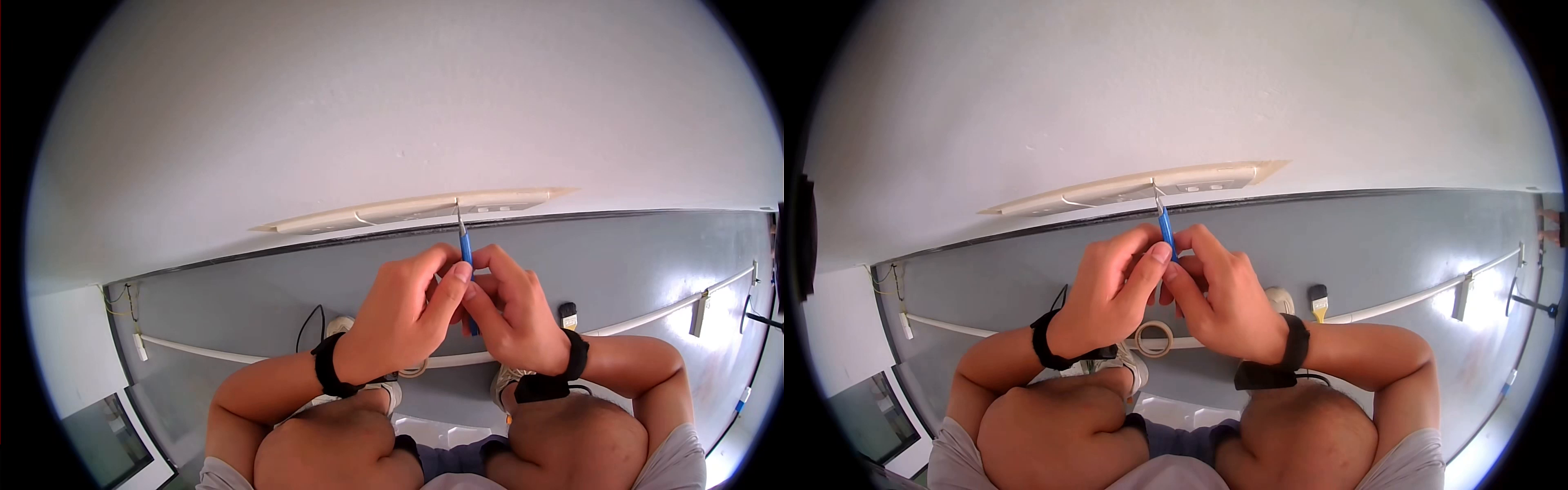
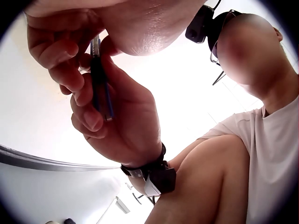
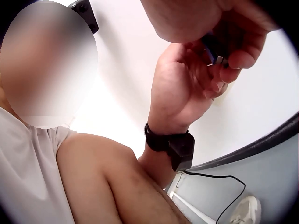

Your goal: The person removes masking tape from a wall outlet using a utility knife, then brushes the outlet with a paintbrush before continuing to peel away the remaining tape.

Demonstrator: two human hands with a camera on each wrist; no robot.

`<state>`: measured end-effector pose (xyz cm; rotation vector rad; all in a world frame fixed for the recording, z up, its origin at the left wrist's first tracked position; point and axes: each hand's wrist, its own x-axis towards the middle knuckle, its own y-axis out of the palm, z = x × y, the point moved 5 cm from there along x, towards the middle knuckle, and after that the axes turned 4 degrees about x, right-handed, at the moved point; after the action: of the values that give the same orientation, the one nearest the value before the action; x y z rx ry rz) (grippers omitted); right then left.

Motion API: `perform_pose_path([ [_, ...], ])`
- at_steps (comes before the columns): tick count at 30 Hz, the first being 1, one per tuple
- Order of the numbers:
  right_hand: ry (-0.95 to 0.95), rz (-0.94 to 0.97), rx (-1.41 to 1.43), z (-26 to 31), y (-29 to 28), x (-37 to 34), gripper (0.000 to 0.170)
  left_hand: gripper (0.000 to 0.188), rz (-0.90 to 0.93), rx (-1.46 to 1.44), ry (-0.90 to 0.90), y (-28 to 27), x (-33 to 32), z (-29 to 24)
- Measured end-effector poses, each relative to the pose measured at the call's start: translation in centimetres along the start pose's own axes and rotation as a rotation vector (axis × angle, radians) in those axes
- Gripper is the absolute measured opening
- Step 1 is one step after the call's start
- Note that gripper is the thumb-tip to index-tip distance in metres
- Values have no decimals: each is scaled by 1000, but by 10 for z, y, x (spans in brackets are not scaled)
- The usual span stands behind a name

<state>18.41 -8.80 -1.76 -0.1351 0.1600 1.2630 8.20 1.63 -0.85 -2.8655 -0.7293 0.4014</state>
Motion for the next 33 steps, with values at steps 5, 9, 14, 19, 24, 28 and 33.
perform_pose_path([
  [5, 145, 23, 93, -18, 4, -2, 12, 26, 66, 72, -58, 2, 0, 18],
  [9, 152, 38, -16, -14, 7, -10, 13, 26, 121, 108, -45, 3, -7, 14],
  [14, -12, 19, -91, -9, 4, -9, 14, 24, 80, 49, 9, 3, -9, 9],
  [19, -131, -19, -47, 1, 3, -7, 15, 26, 34, -23, 41, 1, -5, 1],
  [24, -117, 32, -6, 1, -3, -9, 15, 26, 89, 31, 50, 4, -3, -1],
  [28, -49, 15, 36, 4, -5, -12, 14, 27, 114, -66, 33, 7, -4, 6],
  [33, -54, -36, 43, 13, -14, -12, 15, 28, 86, 47, 115, 4, -9, 6],
])
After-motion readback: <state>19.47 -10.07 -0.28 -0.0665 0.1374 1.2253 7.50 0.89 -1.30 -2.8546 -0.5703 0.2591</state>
